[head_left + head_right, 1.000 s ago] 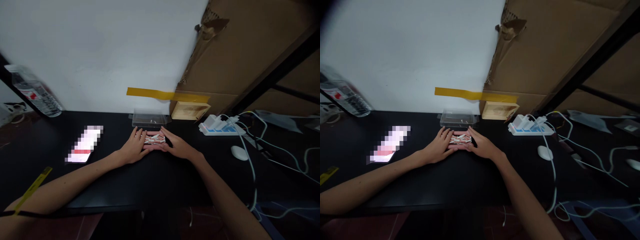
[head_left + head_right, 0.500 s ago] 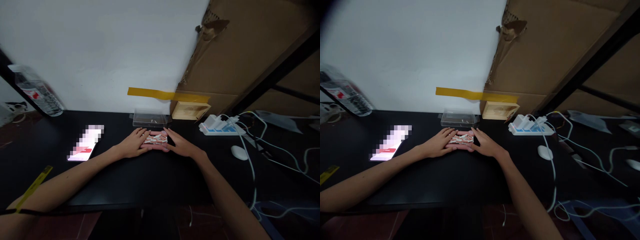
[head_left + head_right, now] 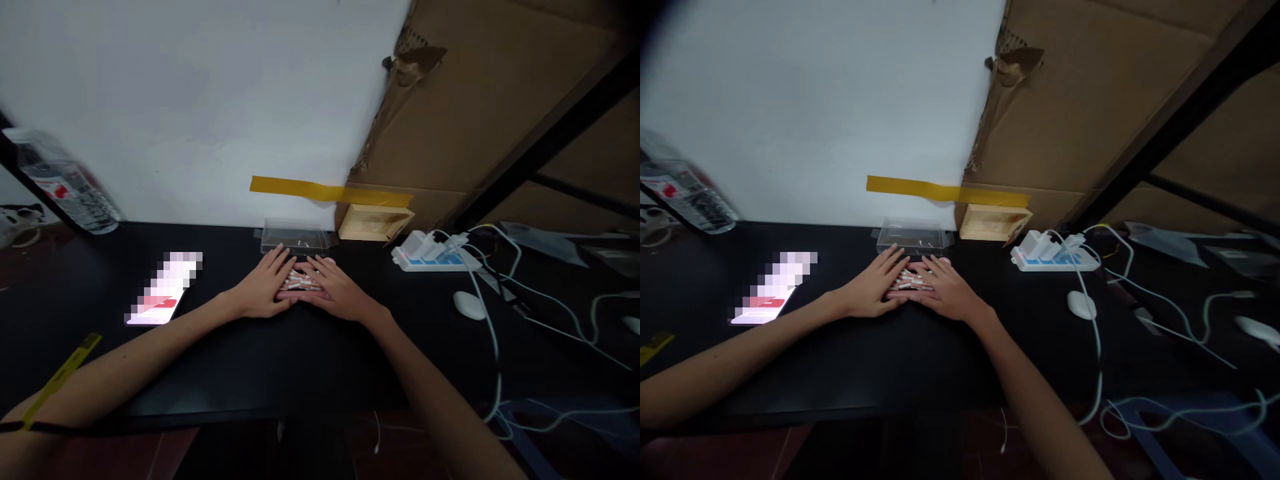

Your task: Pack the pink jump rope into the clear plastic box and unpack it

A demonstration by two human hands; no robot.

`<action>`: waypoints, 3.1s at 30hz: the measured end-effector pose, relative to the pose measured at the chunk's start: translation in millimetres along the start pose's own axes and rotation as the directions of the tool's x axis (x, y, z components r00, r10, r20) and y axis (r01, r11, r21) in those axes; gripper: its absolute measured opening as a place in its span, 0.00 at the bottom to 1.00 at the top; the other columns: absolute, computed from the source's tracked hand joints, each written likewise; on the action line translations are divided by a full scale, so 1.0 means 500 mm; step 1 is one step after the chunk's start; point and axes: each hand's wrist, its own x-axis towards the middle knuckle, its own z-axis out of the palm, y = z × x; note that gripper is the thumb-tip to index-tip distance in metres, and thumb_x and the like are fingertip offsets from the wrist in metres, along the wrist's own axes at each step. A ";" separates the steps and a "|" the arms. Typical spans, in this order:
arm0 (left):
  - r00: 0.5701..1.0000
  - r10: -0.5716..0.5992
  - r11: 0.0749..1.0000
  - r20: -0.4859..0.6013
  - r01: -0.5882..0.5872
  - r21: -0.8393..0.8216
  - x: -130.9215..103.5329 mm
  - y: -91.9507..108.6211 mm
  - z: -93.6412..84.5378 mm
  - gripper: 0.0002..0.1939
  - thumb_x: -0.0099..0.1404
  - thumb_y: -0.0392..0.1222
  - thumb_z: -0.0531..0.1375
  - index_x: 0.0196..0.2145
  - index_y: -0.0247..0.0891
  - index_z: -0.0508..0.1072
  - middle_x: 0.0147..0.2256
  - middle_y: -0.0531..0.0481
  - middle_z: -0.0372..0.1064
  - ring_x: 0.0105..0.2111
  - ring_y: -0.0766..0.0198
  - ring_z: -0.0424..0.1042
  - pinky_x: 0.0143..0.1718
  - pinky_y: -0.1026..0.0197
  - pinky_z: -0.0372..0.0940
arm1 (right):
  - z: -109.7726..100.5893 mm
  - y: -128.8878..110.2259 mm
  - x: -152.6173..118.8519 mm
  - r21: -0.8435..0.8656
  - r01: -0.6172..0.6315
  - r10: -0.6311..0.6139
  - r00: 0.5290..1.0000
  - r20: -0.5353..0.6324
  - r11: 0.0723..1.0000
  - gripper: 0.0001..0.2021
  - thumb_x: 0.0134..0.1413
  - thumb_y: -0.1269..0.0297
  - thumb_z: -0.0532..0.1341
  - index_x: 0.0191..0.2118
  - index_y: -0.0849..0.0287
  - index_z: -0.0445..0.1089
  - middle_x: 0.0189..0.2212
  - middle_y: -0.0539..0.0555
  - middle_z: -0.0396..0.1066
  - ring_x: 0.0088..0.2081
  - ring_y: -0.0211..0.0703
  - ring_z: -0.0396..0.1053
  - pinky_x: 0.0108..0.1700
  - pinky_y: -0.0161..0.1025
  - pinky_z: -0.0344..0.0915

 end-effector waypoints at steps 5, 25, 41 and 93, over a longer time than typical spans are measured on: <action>0.996 -0.088 0.996 -0.034 0.088 -0.003 0.010 -0.034 -0.021 0.37 0.72 0.59 0.49 0.69 0.35 0.48 0.71 0.37 0.38 0.71 0.43 0.34 0.68 0.39 0.42 | -0.021 0.026 -0.017 0.024 0.034 -0.034 0.999 -0.018 0.999 0.29 0.63 0.45 0.59 0.66 0.49 0.62 0.68 0.58 0.57 0.69 0.58 0.52 0.68 0.64 0.50; 0.954 -0.297 0.928 0.032 0.280 0.246 0.013 -0.098 -0.041 0.33 0.73 0.60 0.44 0.66 0.34 0.58 0.65 0.31 0.55 0.66 0.37 0.52 0.61 0.36 0.50 | -0.089 0.090 -0.052 0.125 -0.100 0.102 0.995 -0.006 0.987 0.29 0.55 0.46 0.66 0.62 0.42 0.67 0.59 0.56 0.69 0.59 0.61 0.67 0.60 0.59 0.64; 0.958 -0.275 0.950 0.088 0.256 0.182 0.015 -0.117 -0.039 0.35 0.74 0.60 0.41 0.69 0.36 0.54 0.68 0.34 0.49 0.69 0.40 0.44 0.64 0.33 0.41 | -0.070 0.144 -0.075 0.126 -0.275 0.278 0.961 -0.001 0.953 0.46 0.43 0.46 0.73 0.66 0.59 0.61 0.65 0.64 0.61 0.68 0.67 0.51 0.67 0.66 0.50; 0.990 -0.068 0.997 0.124 0.065 0.035 0.017 -0.123 -0.083 0.57 0.50 0.81 0.58 0.65 0.37 0.60 0.60 0.33 0.63 0.60 0.40 0.62 0.61 0.42 0.54 | -0.109 0.109 -0.084 0.393 -0.259 0.192 0.960 0.202 0.882 0.40 0.38 0.64 0.74 0.62 0.48 0.66 0.62 0.54 0.64 0.65 0.59 0.59 0.68 0.58 0.52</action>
